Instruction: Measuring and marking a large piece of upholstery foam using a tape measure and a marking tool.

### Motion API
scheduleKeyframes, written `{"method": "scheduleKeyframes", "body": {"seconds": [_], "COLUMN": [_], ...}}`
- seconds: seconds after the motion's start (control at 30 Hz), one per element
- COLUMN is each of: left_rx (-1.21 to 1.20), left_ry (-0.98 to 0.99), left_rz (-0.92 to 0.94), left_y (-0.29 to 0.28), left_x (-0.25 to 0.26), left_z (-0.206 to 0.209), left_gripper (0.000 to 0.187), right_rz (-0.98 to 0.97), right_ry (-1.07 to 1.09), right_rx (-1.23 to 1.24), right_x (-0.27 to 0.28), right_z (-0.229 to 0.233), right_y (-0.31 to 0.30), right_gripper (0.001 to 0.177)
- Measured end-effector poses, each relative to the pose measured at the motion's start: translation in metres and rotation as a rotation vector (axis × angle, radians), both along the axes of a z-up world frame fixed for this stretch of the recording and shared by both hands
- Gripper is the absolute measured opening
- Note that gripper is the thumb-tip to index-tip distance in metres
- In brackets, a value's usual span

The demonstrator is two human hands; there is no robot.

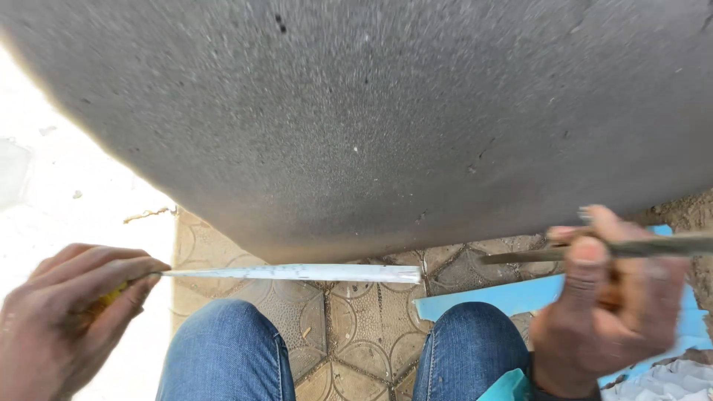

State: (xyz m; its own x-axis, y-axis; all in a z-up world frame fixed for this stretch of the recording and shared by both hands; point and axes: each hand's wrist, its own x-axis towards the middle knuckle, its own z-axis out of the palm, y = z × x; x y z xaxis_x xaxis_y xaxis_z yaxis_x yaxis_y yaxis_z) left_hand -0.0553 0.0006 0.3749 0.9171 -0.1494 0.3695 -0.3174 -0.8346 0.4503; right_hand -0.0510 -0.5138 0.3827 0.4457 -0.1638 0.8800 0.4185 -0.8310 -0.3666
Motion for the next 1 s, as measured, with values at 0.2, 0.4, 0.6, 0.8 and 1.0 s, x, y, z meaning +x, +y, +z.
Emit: {"method": "scheduleKeyframes", "body": {"seconds": [0.2, 0.4, 0.6, 0.8, 1.0], "left_rx": [0.083, 0.084, -0.042, -0.041, -0.023], "left_ry": [-0.094, -0.152, -0.132, -0.287, -0.370], "left_rz": [-0.029, -0.014, -0.003, -0.009, -0.048], "left_y": [-0.023, -0.048, -0.049, -0.048, -0.048], "left_x": [0.013, 0.021, 0.015, 0.019, 0.031], "left_z": [0.022, 0.063, 0.098, 0.116, 0.107], "left_gripper": [0.018, 0.019, 0.012, 0.010, 0.010], "right_rz": [-0.030, 0.067, 0.080, 0.064, -0.107], "right_ry": [0.228, 0.368, 0.226, 0.286, 0.615], "right_rx": [0.227, 0.280, 0.173, 0.198, 0.204], "right_x": [0.002, -0.001, 0.003, 0.000, 0.035], "right_z": [-0.020, -0.056, -0.077, -0.090, -0.170], "right_y": [0.028, 0.026, 0.021, 0.020, -0.064], "right_gripper": [0.043, 0.043, 0.023, 0.044, 0.067]}}
